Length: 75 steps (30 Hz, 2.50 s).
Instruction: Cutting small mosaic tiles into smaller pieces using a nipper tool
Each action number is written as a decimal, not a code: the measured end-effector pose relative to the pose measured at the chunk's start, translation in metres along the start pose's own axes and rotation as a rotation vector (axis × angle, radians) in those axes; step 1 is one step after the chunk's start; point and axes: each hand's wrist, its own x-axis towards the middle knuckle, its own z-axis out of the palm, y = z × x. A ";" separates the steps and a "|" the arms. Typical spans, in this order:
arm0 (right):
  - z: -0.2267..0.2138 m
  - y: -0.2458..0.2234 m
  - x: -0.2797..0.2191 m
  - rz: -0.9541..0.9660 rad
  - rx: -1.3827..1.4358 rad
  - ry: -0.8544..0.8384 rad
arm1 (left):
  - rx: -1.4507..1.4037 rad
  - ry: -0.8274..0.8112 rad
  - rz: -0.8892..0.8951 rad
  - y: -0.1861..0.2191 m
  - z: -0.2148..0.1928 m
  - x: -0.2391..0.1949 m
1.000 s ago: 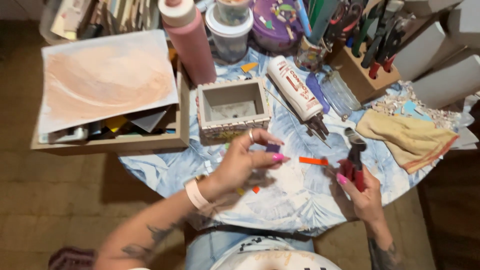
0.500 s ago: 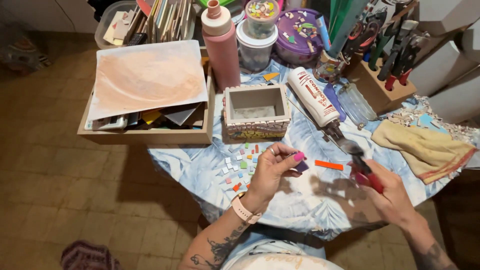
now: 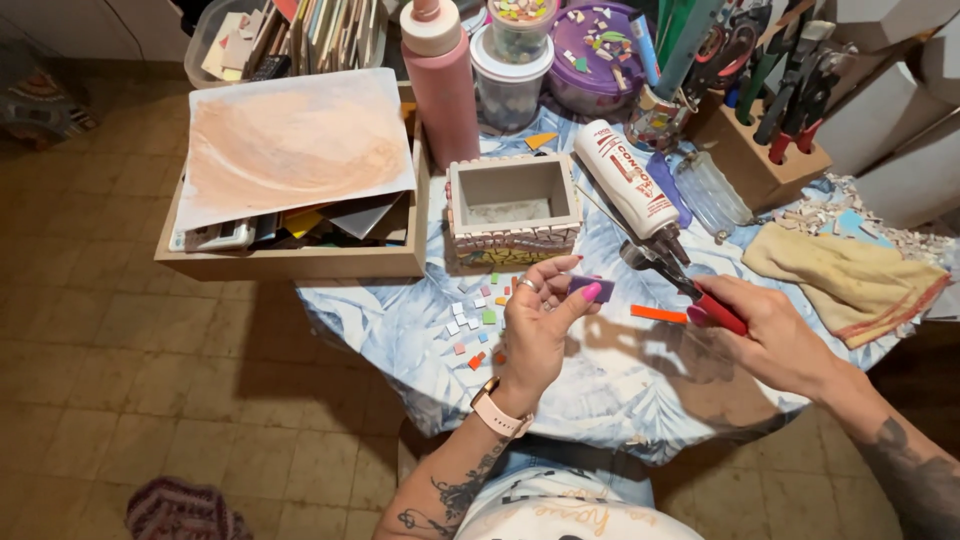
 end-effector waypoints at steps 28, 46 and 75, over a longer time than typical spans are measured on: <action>-0.018 -0.005 0.017 -0.115 -0.096 -0.191 | 0.058 0.079 0.050 -0.019 0.000 0.007; -0.021 -0.006 0.017 -0.057 -0.144 -0.265 | 0.105 0.071 -0.013 -0.018 0.003 0.003; -0.012 -0.006 0.020 0.094 -0.045 -0.365 | -0.706 0.044 -0.348 -0.055 0.021 0.013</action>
